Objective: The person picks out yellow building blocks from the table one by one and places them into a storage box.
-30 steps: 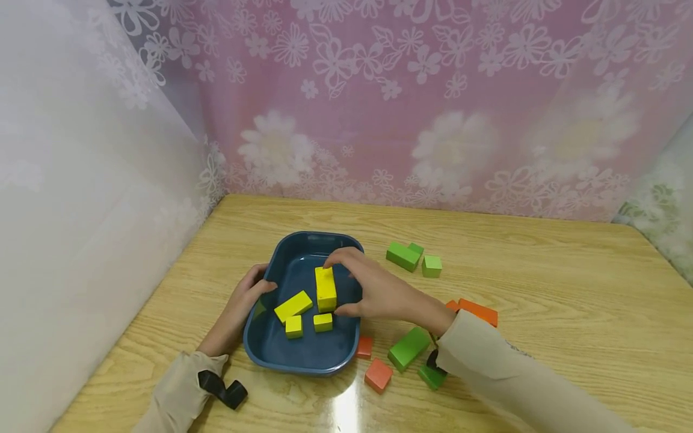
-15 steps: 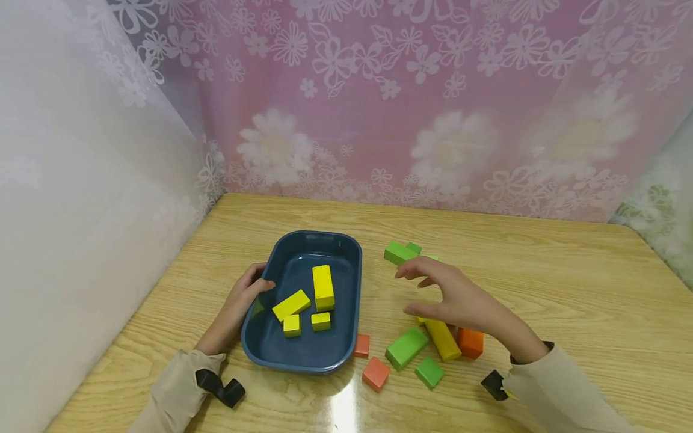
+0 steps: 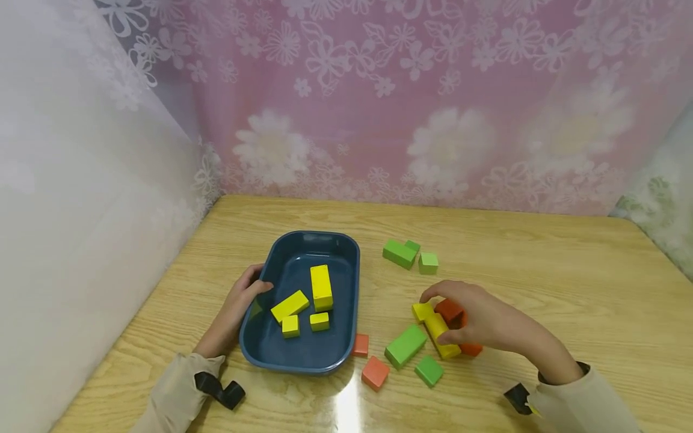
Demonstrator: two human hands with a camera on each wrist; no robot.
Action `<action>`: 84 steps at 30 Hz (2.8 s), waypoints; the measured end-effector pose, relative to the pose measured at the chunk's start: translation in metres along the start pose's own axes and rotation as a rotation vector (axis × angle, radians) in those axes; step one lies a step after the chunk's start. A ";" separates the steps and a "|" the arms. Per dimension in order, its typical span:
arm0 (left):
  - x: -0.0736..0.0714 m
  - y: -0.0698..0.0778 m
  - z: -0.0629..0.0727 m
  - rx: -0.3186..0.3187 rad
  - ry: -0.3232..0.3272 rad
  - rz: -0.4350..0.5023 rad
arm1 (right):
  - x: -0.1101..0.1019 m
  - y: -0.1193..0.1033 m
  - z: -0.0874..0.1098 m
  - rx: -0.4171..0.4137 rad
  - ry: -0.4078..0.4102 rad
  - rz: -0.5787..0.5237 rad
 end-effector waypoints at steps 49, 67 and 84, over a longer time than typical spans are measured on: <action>-0.001 0.000 0.001 0.010 -0.008 0.009 | 0.014 0.008 0.001 -0.082 -0.051 0.171; 0.000 0.000 0.002 0.005 -0.009 0.012 | 0.014 0.008 0.002 -0.090 -0.055 0.156; -0.001 0.000 0.002 0.011 -0.006 0.005 | 0.012 0.006 0.003 -0.063 -0.049 0.150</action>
Point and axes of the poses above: each hand's wrist, its own z-axis away from the middle knuckle, its own x-axis out of the palm, y = z × x, the point moved 2 cm from there along -z, towards the middle knuckle, and after that the axes turned 15 degrees about -z, right-handed, at the moved point
